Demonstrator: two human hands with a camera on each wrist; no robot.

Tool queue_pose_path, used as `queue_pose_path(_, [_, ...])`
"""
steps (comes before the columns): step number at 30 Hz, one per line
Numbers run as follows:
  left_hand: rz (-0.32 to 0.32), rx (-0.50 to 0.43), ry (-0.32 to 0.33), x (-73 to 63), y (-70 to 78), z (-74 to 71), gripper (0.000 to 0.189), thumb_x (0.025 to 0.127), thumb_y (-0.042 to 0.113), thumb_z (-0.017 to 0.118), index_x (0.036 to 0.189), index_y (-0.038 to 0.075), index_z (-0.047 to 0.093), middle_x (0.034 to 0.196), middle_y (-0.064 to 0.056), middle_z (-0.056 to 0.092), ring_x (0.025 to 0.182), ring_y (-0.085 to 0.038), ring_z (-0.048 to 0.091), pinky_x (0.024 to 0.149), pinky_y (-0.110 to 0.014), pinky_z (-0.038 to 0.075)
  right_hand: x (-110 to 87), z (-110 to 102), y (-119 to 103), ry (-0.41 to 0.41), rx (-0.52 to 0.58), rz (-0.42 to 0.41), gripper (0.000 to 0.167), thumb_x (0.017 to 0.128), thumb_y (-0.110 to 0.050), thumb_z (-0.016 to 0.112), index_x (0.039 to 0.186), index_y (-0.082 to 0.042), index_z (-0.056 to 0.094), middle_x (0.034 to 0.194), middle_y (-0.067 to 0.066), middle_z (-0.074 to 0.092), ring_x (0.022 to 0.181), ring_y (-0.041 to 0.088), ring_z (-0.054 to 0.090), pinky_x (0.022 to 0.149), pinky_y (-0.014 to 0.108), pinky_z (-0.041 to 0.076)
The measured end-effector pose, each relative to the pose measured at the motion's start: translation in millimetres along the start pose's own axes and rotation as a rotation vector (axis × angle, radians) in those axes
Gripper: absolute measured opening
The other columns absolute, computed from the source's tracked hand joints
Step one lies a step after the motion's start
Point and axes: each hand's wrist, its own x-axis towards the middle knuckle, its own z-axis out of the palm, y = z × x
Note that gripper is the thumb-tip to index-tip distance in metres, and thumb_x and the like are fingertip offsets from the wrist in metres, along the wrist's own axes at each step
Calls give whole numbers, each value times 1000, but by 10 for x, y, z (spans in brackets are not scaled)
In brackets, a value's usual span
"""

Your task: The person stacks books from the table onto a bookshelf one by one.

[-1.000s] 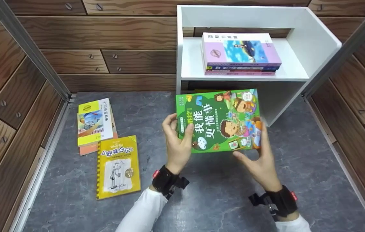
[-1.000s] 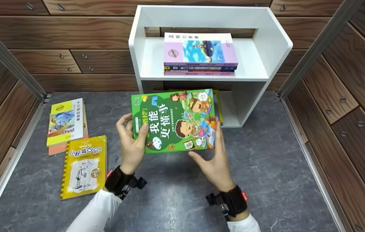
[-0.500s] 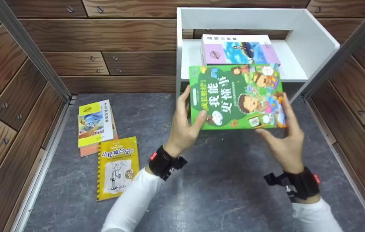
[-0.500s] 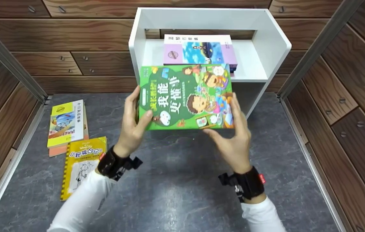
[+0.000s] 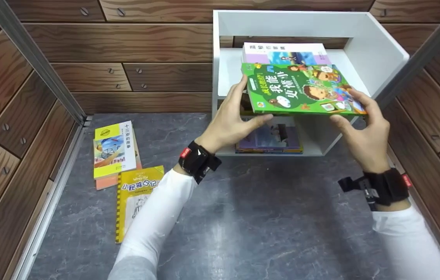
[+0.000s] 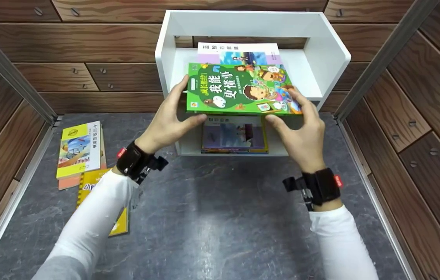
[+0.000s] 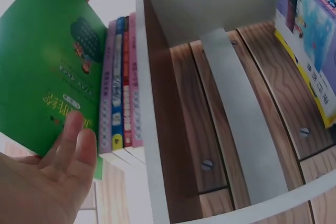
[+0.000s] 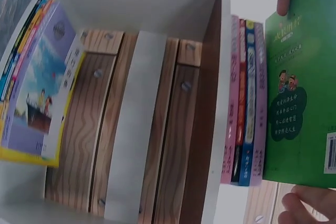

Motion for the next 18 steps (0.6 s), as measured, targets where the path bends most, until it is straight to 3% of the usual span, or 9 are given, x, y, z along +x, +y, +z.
queue_pose_path(7, [-99, 97, 3, 143, -29, -37, 105, 95, 50, 73, 166, 3, 12, 160, -13, 35, 143, -20, 42, 120, -32, 34, 184, 16, 66, -58, -109, -13, 63, 87, -18, 87, 143, -7, 62, 147, 12, 61, 131, 14, 56, 108, 21, 39])
queue_pose_path(10, [-119, 138, 30, 190, -52, -50, 100, 95, 54, 71, 165, 6, 19, 150, -10, 40, 123, -16, 50, 103, -27, 45, 258, 49, 106, -78, -153, -15, 61, 87, -19, 86, 142, -6, 63, 149, 11, 59, 139, 20, 52, 112, 22, 36])
queue_pose_path(13, [-102, 196, 72, 236, -96, -46, 93, 95, 53, 71, 162, 5, 29, 137, -9, 44, 109, -17, 50, 88, -26, 46, 326, 79, 158, -92, -190, -23, 61, 87, -20, 87, 141, -4, 63, 152, 12, 56, 144, 27, 48, 115, 26, 34])
queue_pose_path(18, [-29, 273, 135, 303, -172, -15, 74, 98, 44, 70, 155, 4, 43, 133, -11, 41, 123, -21, 44, 103, -25, 40, 440, 142, 225, -124, -236, -11, 63, 86, -18, 87, 142, -3, 61, 156, 12, 51, 146, 30, 44, 119, 32, 32])
